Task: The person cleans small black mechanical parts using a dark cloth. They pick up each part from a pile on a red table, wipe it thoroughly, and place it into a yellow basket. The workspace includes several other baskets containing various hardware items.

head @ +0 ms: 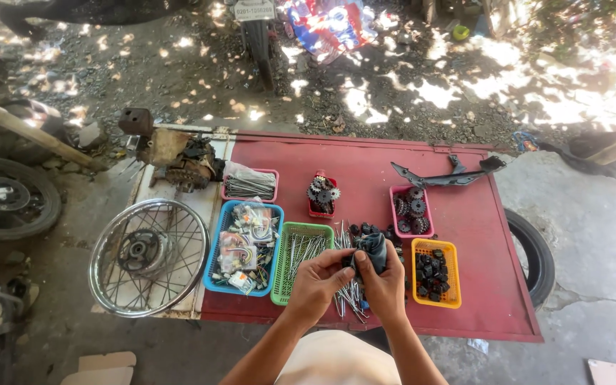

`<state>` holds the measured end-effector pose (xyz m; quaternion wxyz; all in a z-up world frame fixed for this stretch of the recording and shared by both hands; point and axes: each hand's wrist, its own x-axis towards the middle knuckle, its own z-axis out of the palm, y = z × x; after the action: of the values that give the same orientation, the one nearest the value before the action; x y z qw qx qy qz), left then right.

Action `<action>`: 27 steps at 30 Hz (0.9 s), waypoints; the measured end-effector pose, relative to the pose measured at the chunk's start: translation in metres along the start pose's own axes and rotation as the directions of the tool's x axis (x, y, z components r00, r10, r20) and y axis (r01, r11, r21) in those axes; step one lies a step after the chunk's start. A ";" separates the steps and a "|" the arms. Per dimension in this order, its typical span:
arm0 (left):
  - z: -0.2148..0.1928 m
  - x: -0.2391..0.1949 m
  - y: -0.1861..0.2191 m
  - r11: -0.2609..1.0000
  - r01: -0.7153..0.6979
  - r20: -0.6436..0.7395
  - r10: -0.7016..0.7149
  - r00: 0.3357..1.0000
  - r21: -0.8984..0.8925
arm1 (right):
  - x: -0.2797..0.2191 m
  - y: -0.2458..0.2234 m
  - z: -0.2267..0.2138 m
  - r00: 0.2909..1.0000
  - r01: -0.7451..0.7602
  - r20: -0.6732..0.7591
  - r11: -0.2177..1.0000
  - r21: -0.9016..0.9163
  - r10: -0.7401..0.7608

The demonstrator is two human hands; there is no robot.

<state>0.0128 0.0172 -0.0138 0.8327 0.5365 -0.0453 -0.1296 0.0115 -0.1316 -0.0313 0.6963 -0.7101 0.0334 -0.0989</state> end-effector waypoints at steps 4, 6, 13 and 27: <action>-0.008 0.007 -0.002 0.986 0.101 -0.017 -0.104 0.994 -0.129 | -0.005 0.007 0.001 0.996 -0.064 0.068 0.987 0.146 0.054; -0.007 0.010 -0.006 0.969 0.120 -0.025 -0.128 0.991 -0.215 | -0.007 0.012 -0.001 0.992 -0.116 0.069 0.972 0.202 0.105; 0.022 0.010 -0.027 0.989 0.121 -0.025 -0.124 0.992 -0.088 | 0.006 -0.001 -0.020 0.995 -0.021 -0.094 0.999 -0.049 0.016; 0.052 0.023 -0.054 0.927 0.048 -0.135 -0.105 0.985 -0.372 | 0.011 -0.019 -0.069 0.919 0.124 0.382 0.992 -0.035 -0.102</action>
<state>0.0144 -0.0556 -0.0423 0.9136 0.3810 0.0642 -0.1268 0.0077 -0.2004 -0.0109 0.6618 -0.7365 -0.1399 0.0011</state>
